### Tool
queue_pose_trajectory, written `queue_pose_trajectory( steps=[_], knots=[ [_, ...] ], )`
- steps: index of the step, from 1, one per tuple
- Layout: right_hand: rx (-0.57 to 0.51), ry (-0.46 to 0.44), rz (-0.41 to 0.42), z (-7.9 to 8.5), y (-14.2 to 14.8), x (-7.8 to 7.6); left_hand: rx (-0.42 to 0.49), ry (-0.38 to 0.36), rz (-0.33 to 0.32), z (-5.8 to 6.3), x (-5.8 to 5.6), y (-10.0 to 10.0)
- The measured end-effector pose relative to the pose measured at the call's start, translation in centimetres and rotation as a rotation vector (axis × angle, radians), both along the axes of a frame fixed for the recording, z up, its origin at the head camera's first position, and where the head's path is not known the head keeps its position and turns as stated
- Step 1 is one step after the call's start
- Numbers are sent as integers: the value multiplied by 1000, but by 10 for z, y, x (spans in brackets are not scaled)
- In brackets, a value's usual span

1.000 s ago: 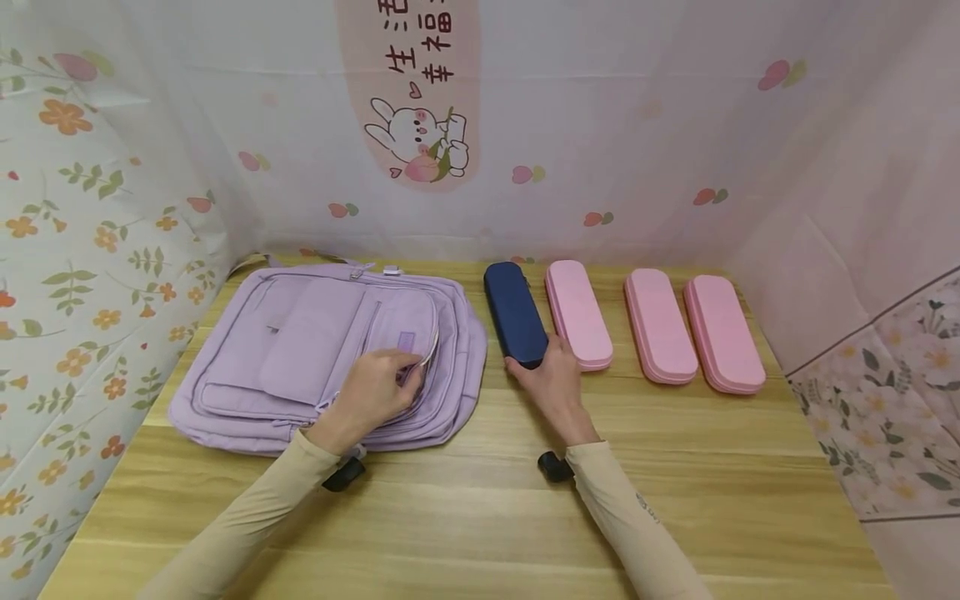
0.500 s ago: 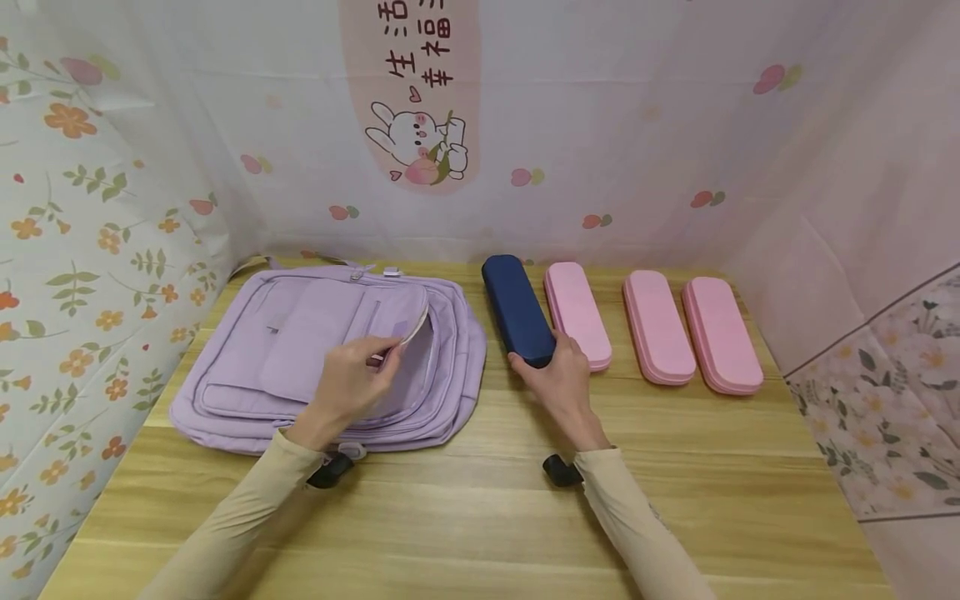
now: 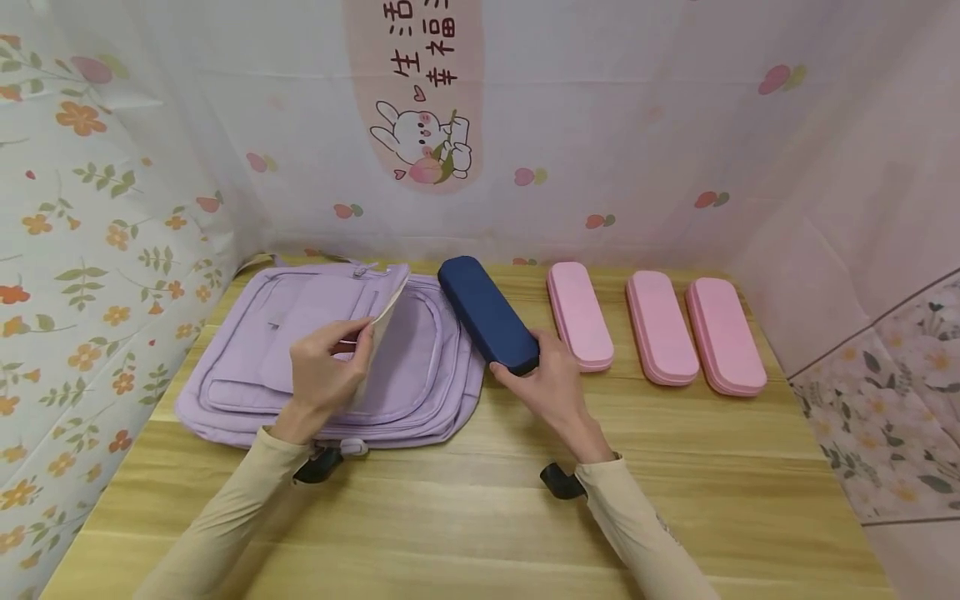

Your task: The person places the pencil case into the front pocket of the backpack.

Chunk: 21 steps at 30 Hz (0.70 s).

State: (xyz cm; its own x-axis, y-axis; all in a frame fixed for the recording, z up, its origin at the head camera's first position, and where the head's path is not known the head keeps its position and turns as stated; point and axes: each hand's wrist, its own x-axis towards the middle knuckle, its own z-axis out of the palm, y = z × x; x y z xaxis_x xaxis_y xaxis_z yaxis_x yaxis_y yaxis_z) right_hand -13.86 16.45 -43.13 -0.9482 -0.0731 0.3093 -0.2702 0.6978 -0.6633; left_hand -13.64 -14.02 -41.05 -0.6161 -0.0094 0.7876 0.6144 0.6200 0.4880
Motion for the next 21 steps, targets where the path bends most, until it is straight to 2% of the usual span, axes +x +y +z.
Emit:
queue_pose_trajectory(
  steps=[6, 13, 21],
  knots=[
    [-15, -30, 152, 5, -8, 3, 68, 11, 11, 7, -1, -4],
    [-21, -119, 318, 5, -13, 2, 172, 2, -8, 13, 1, -6],
    [37, -117, 474, -1, -21, -8, 199, -41, 7, 17, 3, -8]
  ],
)
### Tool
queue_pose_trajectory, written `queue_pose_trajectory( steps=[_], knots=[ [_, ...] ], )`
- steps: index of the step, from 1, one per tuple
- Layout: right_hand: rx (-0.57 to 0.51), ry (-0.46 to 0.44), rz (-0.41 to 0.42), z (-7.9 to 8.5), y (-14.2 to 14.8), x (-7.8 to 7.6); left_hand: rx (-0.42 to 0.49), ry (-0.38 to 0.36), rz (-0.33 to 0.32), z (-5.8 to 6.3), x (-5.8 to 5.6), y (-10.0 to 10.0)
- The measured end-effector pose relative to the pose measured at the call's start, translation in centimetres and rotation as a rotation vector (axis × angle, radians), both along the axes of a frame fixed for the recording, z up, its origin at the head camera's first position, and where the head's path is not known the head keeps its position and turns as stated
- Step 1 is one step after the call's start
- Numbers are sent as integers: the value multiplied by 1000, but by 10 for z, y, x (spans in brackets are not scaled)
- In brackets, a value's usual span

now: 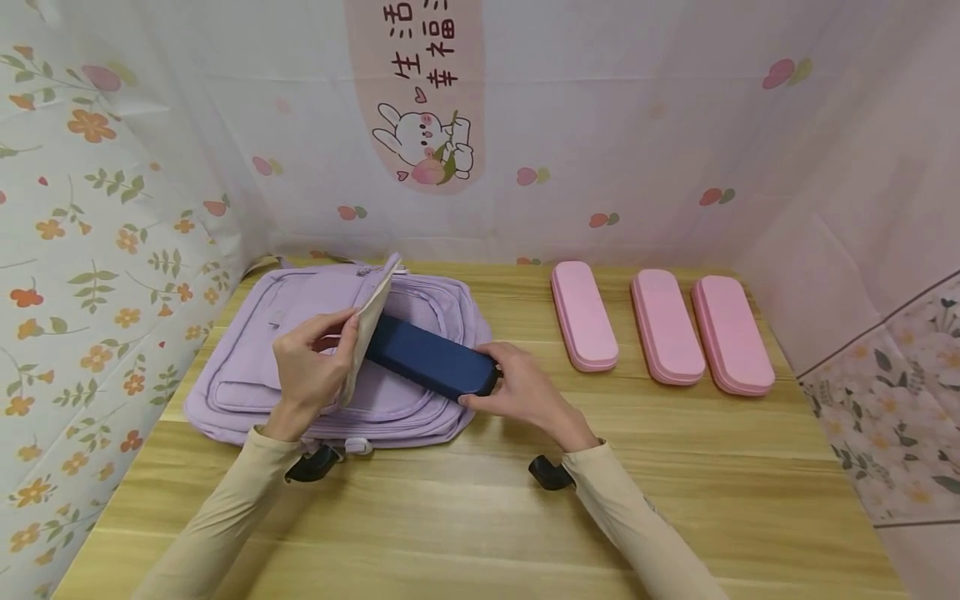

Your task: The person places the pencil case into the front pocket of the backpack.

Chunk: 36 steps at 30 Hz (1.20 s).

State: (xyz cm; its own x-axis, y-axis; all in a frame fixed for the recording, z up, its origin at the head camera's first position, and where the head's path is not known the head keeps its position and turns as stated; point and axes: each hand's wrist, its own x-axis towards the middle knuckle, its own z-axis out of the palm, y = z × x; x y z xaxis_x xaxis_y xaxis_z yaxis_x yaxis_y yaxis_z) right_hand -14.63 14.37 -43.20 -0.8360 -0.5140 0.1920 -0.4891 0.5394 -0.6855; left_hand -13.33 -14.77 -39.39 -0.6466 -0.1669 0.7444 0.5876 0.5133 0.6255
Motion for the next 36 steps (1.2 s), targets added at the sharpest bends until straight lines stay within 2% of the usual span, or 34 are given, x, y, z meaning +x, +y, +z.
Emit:
queue_pose_trajectory(
  steps=[6, 12, 16, 26, 36],
  knots=[
    [-29, -31, 77, 0, -9, -7, 55, -62, 3, 4, 1, -3],
    [-32, -66, 134, -1, -22, -15, 67, -59, 0, 4, 1, -6],
    [-48, -45, 160, -1, -29, -18, 90, -65, 1, 5, 1, -7],
    [-21, 35, 159, 0, -48, -25, 167, -111, 11, 6, 3, -11],
    [-28, 0, 149, -6, -69, -27, 239, -107, -25, 5, 3, -13]
  ],
)
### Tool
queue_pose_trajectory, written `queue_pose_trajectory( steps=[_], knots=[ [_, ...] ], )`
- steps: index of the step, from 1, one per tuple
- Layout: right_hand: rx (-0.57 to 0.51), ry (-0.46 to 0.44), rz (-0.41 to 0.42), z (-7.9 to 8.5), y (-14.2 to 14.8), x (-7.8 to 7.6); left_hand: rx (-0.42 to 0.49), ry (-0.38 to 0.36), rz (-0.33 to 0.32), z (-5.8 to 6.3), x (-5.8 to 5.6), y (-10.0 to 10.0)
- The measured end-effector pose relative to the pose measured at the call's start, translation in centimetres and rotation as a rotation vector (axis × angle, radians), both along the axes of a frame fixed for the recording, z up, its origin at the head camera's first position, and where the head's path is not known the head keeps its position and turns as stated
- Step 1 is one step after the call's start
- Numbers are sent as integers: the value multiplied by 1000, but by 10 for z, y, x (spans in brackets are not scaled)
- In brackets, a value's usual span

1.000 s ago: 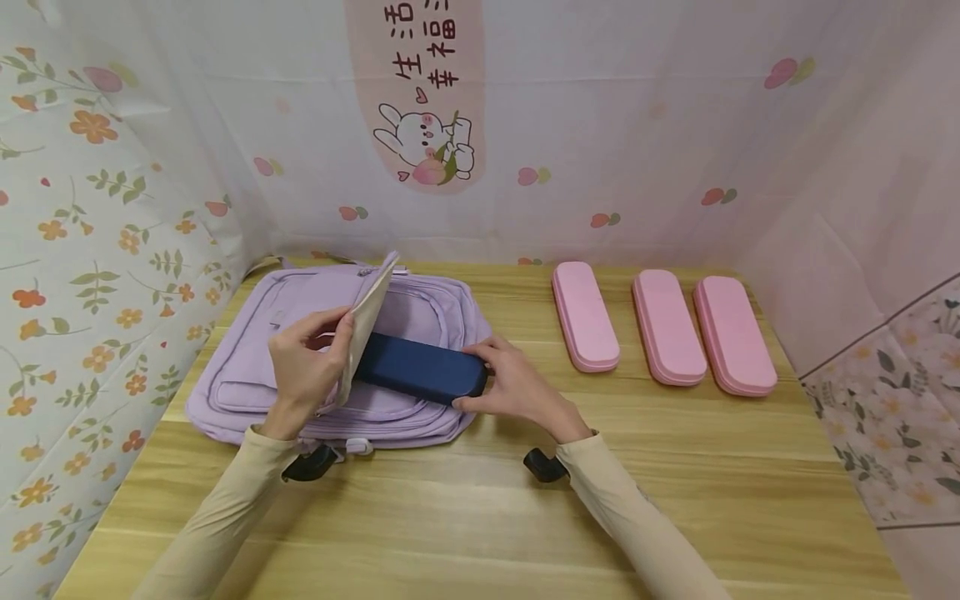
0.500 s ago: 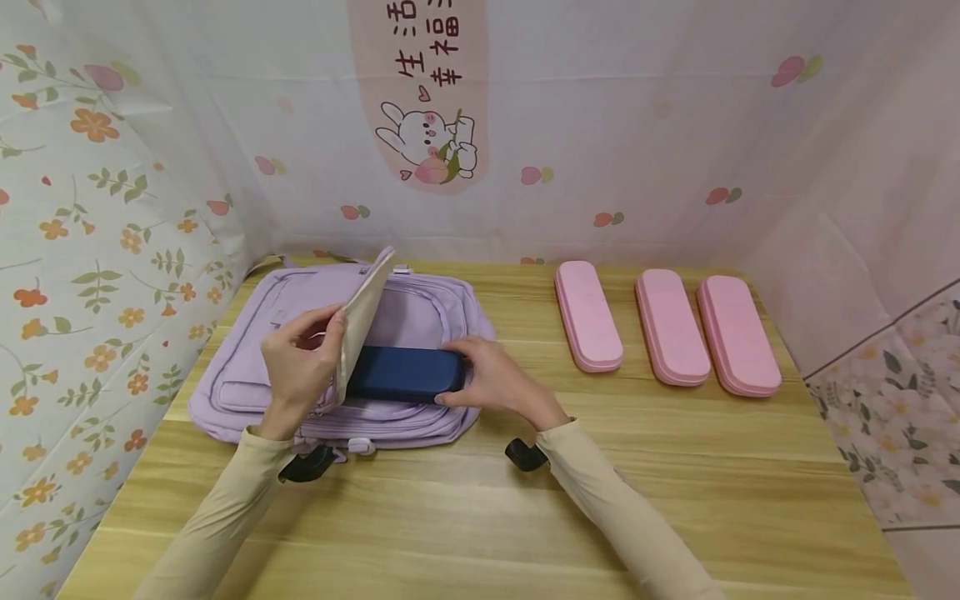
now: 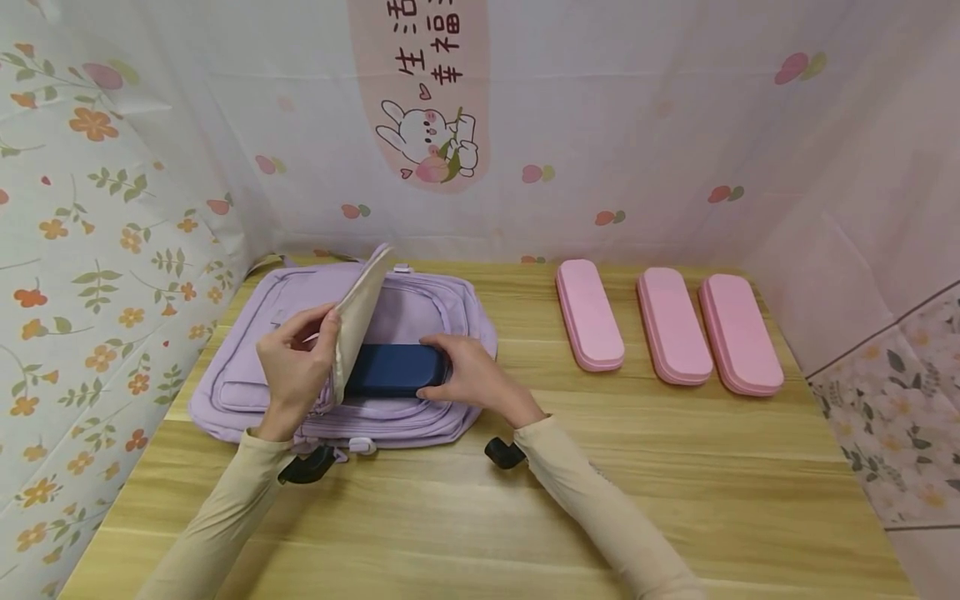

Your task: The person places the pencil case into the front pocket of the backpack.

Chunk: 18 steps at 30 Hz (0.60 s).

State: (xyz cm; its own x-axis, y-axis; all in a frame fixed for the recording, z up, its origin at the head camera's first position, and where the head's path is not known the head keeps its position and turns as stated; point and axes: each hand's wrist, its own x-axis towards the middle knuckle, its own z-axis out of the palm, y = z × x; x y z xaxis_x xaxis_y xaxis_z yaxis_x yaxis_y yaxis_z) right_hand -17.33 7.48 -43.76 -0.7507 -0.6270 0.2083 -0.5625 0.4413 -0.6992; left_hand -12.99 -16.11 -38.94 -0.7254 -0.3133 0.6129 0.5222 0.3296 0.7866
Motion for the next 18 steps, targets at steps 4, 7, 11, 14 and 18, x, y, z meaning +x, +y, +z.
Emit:
queue_pose_trajectory(
  steps=[4, 7, 11, 14, 18],
  knots=[
    [13, 35, -17, -3, -10, 3, 45, 2, -7, 0, 1, -2],
    [32, 55, -56, -5, -16, 6, 79, 0, -13, 0, 1, -3],
    [36, 46, -76, -7, -23, 7, 97, -4, -20, -2, 2, -5],
    [37, 35, -69, -7, -29, 7, 103, -8, -24, -3, 2, -6],
    [40, 24, -74, -7, -36, 7, 107, -11, -24, -5, 2, -7]
  ],
)
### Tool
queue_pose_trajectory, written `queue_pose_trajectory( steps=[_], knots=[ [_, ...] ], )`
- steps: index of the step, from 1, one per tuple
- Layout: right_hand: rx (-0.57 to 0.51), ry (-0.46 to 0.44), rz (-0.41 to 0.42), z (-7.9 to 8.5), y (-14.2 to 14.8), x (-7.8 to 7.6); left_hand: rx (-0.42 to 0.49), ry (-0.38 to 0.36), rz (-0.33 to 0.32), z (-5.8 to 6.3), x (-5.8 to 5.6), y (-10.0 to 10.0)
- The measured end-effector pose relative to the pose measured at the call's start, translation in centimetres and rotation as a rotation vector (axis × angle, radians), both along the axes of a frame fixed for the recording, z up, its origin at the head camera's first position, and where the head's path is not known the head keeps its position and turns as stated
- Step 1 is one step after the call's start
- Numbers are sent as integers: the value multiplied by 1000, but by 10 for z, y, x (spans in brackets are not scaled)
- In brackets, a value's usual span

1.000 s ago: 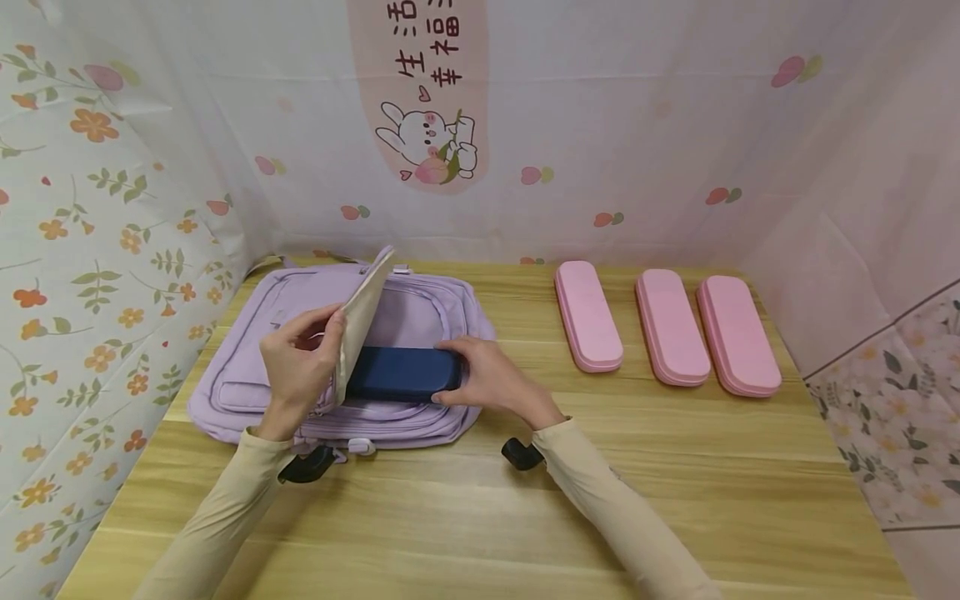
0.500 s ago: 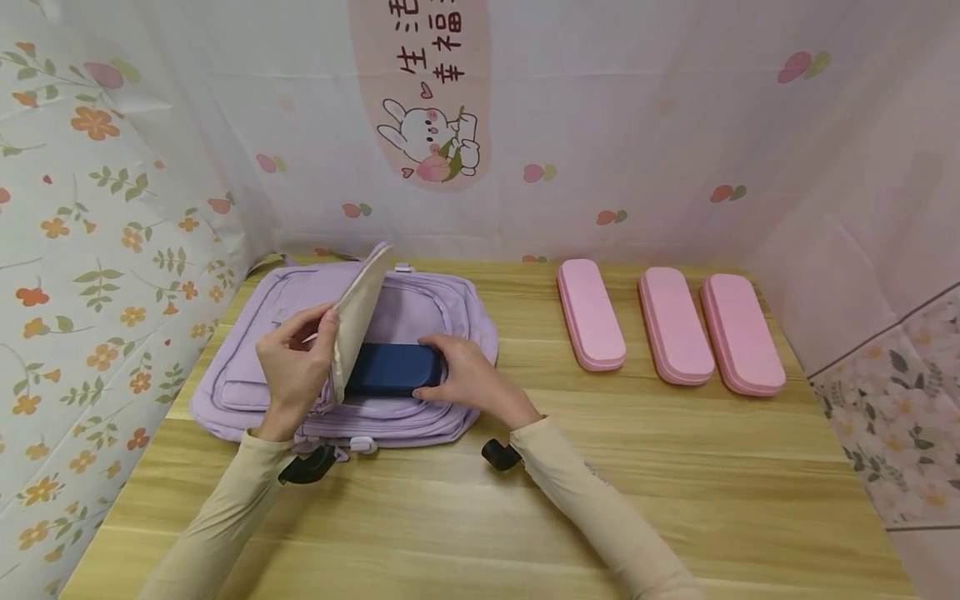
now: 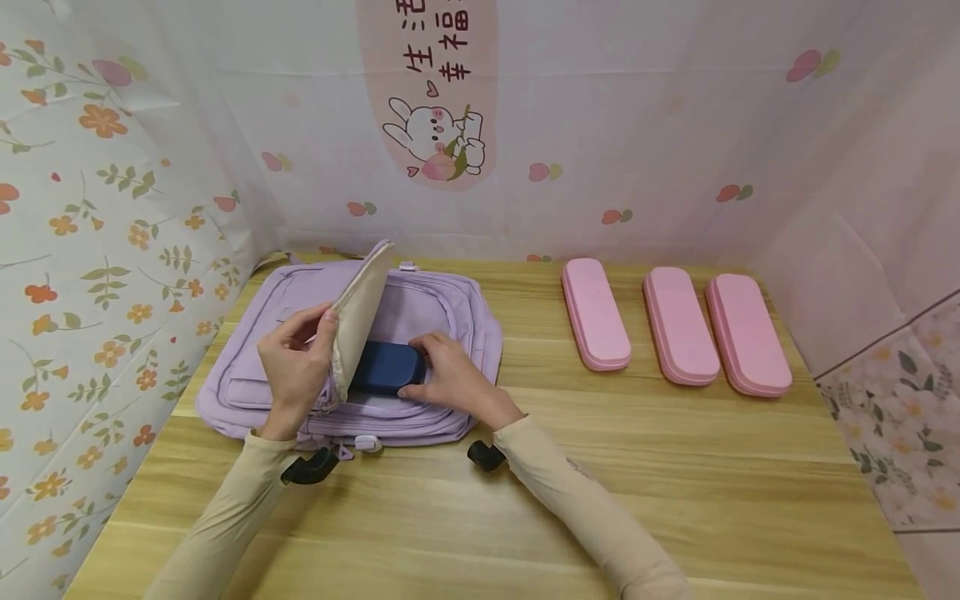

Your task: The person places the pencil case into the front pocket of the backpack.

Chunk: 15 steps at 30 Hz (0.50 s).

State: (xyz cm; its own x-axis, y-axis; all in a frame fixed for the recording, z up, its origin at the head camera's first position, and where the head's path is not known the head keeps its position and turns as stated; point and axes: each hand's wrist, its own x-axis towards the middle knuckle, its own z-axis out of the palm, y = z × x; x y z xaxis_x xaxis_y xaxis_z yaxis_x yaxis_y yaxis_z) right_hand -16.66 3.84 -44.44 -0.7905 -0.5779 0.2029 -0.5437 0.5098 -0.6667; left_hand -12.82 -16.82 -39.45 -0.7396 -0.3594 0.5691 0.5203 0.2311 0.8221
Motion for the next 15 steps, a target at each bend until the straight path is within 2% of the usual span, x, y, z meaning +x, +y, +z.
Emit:
queue_pose_trajectory(
  steps=[9, 15],
  knots=[
    [-30, 1, -14, -4, -9, 1, 7, -4, -11, 1, -1, 1],
    [4, 18, 7, -2, -7, 1, -5, -22, 5, 1, 2, -1]
  ],
)
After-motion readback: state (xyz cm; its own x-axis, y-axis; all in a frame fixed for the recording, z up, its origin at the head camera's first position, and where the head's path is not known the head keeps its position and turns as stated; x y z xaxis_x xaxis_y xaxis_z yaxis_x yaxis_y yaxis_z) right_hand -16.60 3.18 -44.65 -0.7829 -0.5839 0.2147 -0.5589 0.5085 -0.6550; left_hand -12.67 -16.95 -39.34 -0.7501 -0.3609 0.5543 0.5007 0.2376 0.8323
